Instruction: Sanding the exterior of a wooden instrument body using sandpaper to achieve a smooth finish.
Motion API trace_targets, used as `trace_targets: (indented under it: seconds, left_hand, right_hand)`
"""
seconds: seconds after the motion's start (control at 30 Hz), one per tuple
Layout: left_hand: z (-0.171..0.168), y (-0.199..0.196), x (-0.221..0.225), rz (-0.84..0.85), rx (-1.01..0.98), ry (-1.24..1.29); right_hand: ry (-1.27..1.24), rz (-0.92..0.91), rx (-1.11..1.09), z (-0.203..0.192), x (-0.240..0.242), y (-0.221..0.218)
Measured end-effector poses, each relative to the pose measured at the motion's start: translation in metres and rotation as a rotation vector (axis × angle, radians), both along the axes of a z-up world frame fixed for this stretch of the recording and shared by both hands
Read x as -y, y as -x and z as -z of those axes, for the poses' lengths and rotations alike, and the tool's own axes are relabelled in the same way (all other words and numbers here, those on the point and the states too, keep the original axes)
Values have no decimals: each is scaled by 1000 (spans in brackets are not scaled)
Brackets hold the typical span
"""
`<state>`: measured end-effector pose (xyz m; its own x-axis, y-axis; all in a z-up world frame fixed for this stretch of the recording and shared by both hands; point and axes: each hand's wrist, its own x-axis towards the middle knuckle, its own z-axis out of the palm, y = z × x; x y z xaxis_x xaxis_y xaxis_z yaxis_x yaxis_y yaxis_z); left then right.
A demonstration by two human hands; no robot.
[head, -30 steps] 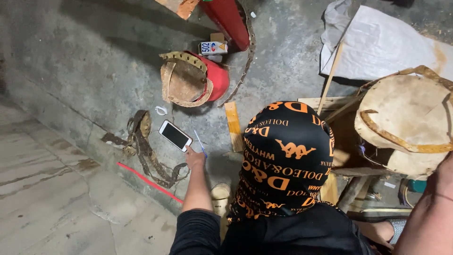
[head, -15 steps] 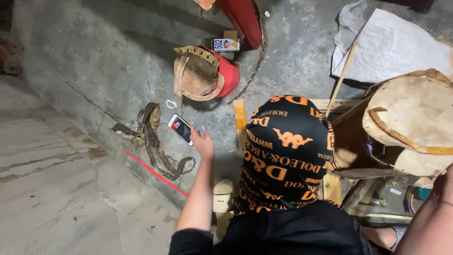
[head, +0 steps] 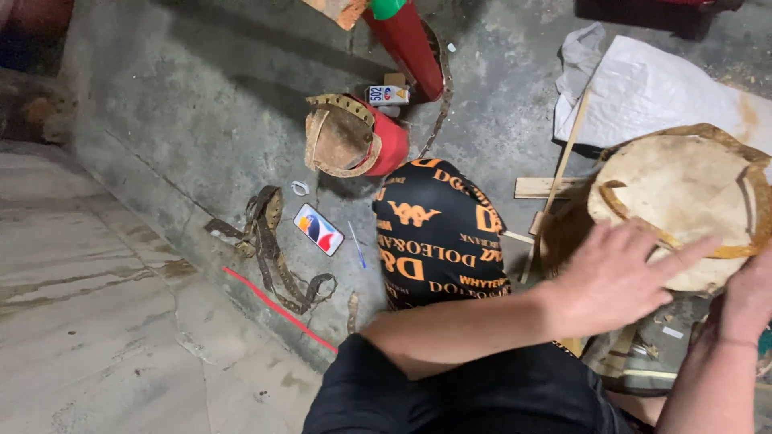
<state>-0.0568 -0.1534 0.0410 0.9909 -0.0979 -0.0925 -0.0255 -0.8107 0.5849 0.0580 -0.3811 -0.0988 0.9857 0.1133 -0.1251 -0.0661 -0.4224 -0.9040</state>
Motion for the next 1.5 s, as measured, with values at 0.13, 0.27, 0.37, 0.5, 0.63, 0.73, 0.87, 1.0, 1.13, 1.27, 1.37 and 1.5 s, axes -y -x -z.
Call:
trace_targets:
  seconds: [0.13, 0.27, 0.37, 0.5, 0.63, 0.73, 0.87, 1.0, 1.13, 1.27, 1.37, 1.5]
  left_hand:
    - [81, 12, 57, -12, 190, -260]
    - [62, -7, 40, 173, -131, -129]
    - [96, -17, 55, 59, 252, -415]
    - [89, -28, 44, 179, 178, -417]
    - [149, -11, 25, 187, 427, -355]
    - [61, -18, -19, 133, 395, -144]
    - [60, 6, -40, -208, -31, 33]
    - [47, 8, -32, -341, -596, 338]
    - [44, 4, -24, -129, -147, 44]
    - [52, -6, -20, -8, -74, -15]
    - [46, -19, -11, 39, -131, 18]
    - [43, -40, 0, -60, -347, 205]
  right_hand:
    - [8, 209, 165, 71, 5, -1]
    - [-22, 67, 521, 32, -35, 6]
    - [55, 139, 644, 33, -43, 8]
    - [43, 238, 433, 43, -43, 12]
    - [-58, 342, 348, 87, -28, 15]
    - [-63, 416, 290, 80, -36, 13]
    - [45, 479, 225, 58, -43, 14]
    - [31, 480, 188, 42, -48, 10]
    - [-6, 461, 142, 52, -40, 4]
    - [3, 468, 152, 58, -35, 4]
    - [-35, 451, 146, 57, -38, 3]
    - [-2, 456, 128, 57, -36, 2]
